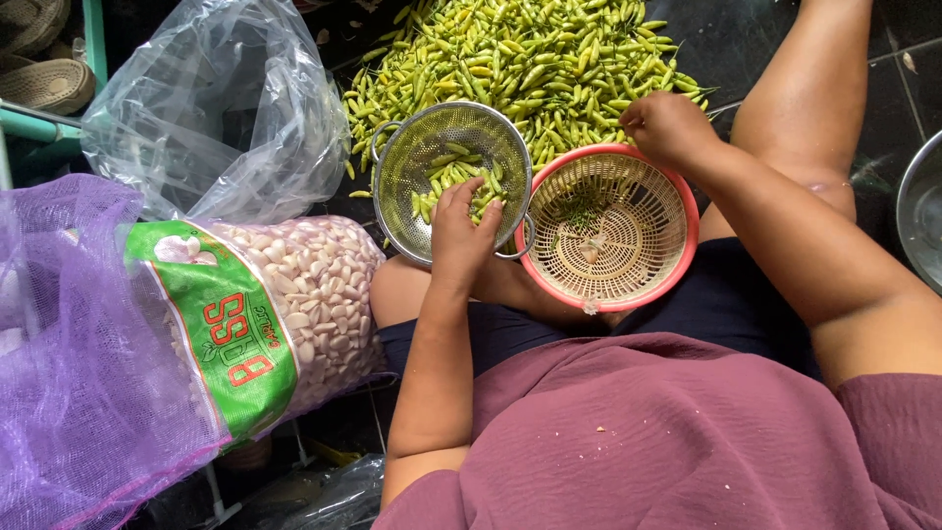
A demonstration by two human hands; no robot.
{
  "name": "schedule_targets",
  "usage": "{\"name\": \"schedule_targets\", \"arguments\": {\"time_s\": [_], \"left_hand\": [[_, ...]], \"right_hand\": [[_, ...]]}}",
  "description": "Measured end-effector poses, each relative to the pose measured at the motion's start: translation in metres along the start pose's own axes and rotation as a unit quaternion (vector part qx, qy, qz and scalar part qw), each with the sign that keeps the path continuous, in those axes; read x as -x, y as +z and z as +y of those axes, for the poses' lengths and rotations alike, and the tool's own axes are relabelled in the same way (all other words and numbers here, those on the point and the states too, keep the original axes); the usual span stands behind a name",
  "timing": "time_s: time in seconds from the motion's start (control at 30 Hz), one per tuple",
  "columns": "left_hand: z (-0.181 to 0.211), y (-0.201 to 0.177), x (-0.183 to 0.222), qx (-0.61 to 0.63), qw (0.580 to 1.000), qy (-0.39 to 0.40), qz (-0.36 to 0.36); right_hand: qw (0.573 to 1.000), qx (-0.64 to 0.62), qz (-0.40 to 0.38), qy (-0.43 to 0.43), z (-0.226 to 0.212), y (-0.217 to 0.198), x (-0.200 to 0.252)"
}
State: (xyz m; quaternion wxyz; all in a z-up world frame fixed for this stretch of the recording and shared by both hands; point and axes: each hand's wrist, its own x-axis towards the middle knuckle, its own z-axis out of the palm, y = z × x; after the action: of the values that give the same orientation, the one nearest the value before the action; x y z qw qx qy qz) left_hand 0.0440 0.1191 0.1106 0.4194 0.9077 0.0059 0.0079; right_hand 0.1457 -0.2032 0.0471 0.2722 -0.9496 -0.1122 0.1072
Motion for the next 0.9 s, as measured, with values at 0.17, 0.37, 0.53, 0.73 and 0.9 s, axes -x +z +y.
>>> {"name": "schedule_targets", "arguments": {"time_s": [0.17, 0.37, 0.53, 0.73, 0.9], "left_hand": [[0.015, 0.005, -0.005, -0.105, 0.993, -0.051, -0.034], [0.058, 0.033, 0.013, 0.118, 0.990, 0.075, -0.012], [0.076, 0.061, 0.018, 0.223, 0.970, -0.004, -0.102], [0.057, 0.114, 0.014, 0.463, 0.881, -0.088, -0.021], [0.039, 0.121, 0.030, 0.341, 0.939, -0.007, 0.038]], "right_hand": [[0.989, 0.146, -0.020, 0.035, 0.012, 0.008, -0.032], [0.988, 0.144, -0.029, 0.048, 0.029, 0.021, -0.042], [0.998, 0.019, 0.055, 0.021, 0.006, -0.017, -0.018], [0.980, -0.161, -0.111, -0.029, -0.073, -0.068, 0.057], [0.962, -0.240, -0.131, 0.022, -0.043, -0.016, 0.075]]}}
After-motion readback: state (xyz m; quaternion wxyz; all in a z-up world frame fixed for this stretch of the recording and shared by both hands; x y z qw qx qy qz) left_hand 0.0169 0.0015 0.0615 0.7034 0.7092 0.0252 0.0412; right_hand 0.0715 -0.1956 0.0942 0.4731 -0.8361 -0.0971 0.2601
